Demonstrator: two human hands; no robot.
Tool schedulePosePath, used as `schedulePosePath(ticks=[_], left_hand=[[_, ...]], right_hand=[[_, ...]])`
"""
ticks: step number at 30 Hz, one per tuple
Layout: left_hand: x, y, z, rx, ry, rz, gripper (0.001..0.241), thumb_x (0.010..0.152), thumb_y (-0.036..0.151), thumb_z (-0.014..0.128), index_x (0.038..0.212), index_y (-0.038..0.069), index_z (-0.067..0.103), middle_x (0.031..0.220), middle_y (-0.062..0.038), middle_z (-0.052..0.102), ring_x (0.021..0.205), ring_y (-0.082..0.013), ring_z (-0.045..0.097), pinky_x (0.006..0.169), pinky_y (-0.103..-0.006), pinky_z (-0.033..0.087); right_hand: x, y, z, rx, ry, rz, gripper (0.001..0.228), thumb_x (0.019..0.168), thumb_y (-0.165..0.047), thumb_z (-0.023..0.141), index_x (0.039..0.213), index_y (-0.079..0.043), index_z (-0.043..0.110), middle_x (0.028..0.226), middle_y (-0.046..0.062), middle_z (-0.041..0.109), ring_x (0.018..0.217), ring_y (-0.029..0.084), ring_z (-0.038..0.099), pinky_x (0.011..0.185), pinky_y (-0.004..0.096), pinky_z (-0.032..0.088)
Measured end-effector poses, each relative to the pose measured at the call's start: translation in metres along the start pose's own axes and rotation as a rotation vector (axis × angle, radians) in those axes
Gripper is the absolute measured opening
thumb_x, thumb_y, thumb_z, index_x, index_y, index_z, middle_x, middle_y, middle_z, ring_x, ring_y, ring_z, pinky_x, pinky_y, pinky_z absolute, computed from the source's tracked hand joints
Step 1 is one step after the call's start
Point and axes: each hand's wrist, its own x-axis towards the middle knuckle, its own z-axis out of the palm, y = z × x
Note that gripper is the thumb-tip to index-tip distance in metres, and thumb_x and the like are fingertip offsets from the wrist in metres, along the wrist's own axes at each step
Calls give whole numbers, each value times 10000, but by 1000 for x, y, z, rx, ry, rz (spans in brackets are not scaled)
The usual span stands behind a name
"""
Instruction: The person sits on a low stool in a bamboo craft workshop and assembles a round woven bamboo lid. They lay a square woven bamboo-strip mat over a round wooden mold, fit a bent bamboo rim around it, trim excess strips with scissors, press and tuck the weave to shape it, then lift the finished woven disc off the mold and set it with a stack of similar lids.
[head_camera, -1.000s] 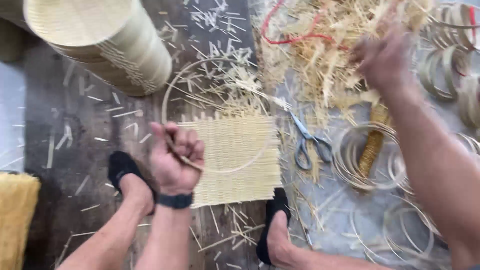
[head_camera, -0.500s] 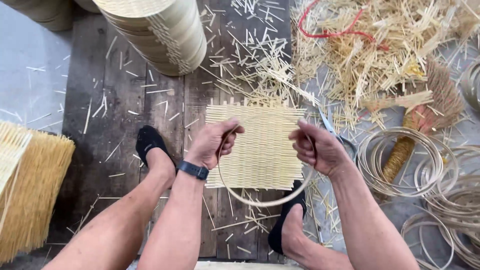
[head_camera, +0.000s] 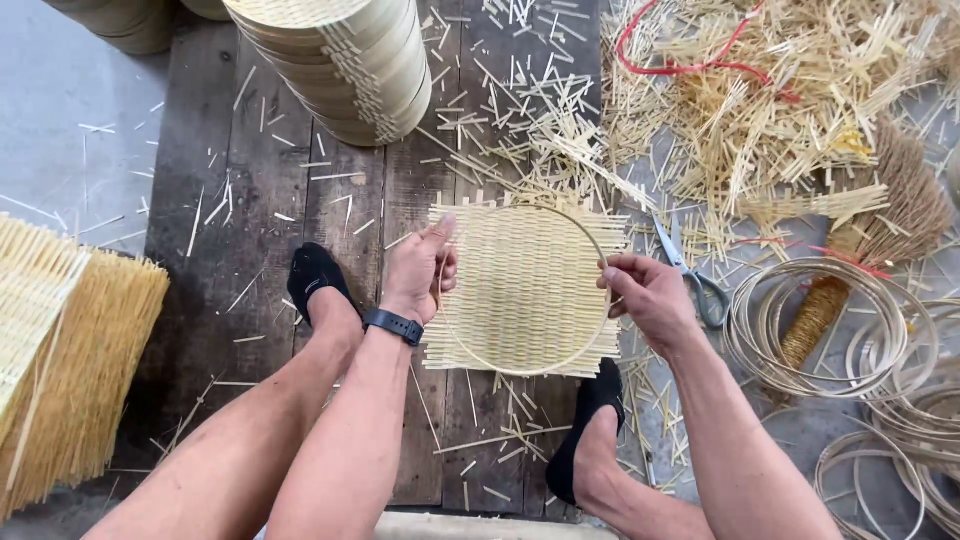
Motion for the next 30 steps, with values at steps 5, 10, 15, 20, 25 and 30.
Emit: schedulePosePath(ticks=[5,10,15,20,25,30], left_hand=[[58,-76,-39,313,129,290,231,809,142,792,1001,25,739,771,-34,735,631,-83,643,560,-238,511],[65,-87,-44,991,339,436,352,767,151,822,1111,219,801,907,-103,779,781,-224,727,711,-367,557],[44,-100,-46,1075,387,482,242,800,174,805,1041,190,807,916,-111,770,819,-271,730,736,-384,557],[55,-94,-46,1088,401,472,140,802,210,799,926,143,799,872,-121,759,814,-291,736,746,-390,558],[61,-90,-49,1181,328,815,130,825,165,789,941,106,798,893,-130,745,811,-343,701,717,-423,541],[57,-85,-48,1134,326,550,141,801,216,828,913,131,811,835,-103,752,755,-292,708,702,-404,546]], right_hand=[[16,24,22,-199,285,-15,241,925,-152,702,1092,19,730,907,86,743,739,127,702,622,321,623],[36,73,24,-814,414,-321,296,792,-191,819,1057,-62,806,863,134,760,771,247,709,769,380,556],[25,90,29,-726,451,-251,310,828,-192,770,1122,-94,797,869,143,766,788,267,731,798,381,570],[31,86,27,-620,476,-146,274,798,-205,807,1052,-102,808,898,126,777,808,226,749,820,351,572],[36,88,26,-608,499,-125,258,774,-200,852,990,-63,819,869,145,786,785,224,748,799,339,580],[31,76,21,-638,435,-109,280,779,-212,871,1015,-73,815,848,123,787,728,198,742,753,325,582]])
